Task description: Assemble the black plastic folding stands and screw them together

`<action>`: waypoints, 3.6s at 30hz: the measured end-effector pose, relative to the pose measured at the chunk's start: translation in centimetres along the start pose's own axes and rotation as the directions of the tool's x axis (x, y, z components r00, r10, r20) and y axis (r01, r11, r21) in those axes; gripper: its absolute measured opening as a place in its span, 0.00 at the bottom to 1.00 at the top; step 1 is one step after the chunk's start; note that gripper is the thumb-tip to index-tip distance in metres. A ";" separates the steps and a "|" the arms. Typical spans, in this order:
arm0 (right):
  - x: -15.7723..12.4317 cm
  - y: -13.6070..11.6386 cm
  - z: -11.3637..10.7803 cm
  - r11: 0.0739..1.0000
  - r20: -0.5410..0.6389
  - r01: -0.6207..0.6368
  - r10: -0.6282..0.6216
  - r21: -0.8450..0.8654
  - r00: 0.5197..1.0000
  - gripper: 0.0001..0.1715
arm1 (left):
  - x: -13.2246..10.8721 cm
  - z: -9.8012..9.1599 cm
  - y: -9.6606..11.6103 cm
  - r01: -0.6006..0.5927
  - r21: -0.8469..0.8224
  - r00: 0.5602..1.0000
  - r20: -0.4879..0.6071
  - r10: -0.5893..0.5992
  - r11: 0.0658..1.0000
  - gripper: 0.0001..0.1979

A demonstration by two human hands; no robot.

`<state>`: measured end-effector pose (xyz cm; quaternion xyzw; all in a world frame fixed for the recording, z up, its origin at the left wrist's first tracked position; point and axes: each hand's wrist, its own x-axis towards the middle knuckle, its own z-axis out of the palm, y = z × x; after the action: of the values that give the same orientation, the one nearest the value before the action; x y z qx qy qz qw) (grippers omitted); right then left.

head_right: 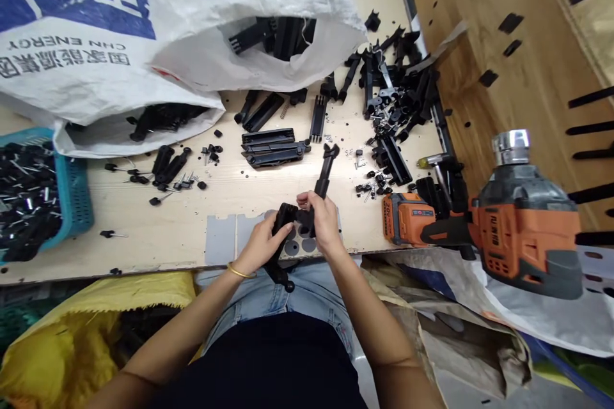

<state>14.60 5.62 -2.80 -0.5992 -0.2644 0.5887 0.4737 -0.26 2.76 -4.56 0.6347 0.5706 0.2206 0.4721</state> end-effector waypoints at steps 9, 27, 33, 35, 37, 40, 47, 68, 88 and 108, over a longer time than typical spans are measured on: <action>-0.2 0.1 1.7 0.996 0.010 -0.076 0.076 0.047 0.997 0.25 | -1.2 0.4 0.5 -0.073 0.155 0.995 0.082 0.061 0.985 0.17; -2.5 1.6 2.0 0.977 0.111 -0.134 0.116 0.165 0.987 0.25 | -4.3 -0.3 0.9 -0.157 0.374 0.972 0.224 0.075 0.914 0.14; -2.7 2.0 2.8 0.975 0.206 -0.169 0.138 0.142 0.969 0.25 | -5.6 0.3 2.2 -0.112 0.410 0.990 0.124 0.066 0.905 0.14; -2.6 1.8 3.2 0.979 0.168 -0.122 0.094 0.164 0.981 0.25 | -5.4 0.2 2.3 -0.101 0.447 0.993 0.103 0.061 0.889 0.13; -2.6 1.9 3.7 0.975 0.063 -0.016 0.002 0.223 0.998 0.25 | -5.2 0.0 2.3 -0.072 0.476 0.997 0.058 0.051 0.877 0.13; -2.8 2.2 4.2 0.967 0.042 0.027 -0.039 0.255 0.998 0.26 | -5.0 -0.3 2.2 -0.071 0.500 0.997 0.041 0.058 0.863 0.15; -2.2 2.9 3.8 0.960 0.048 -0.029 0.016 0.279 0.999 0.26 | -4.2 -0.8 2.0 -0.129 0.536 0.977 0.213 0.014 0.834 0.14; 13.5 -6.3 -5.2 0.036 0.016 0.034 -0.419 -0.999 0.908 0.14 | 5.7 -4.1 -1.0 -0.597 0.583 0.801 0.398 0.447 0.551 0.25; 2.7 0.4 -1.8 0.888 0.031 0.347 -0.354 -0.302 0.935 0.14 | 12.6 -16.5 -7.9 0.276 0.390 0.843 -0.538 -0.026 0.878 0.10; 2.5 2.4 -2.3 0.141 0.545 0.742 -0.592 -0.655 0.594 0.05 | 1.8 -7.1 -4.3 -0.172 -0.120 0.854 -0.512 0.087 0.978 0.06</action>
<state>16.67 6.24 -6.38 -0.5155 -0.7852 0.1513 0.3079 -7.84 6.51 -5.43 0.5517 0.6101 0.4555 0.3404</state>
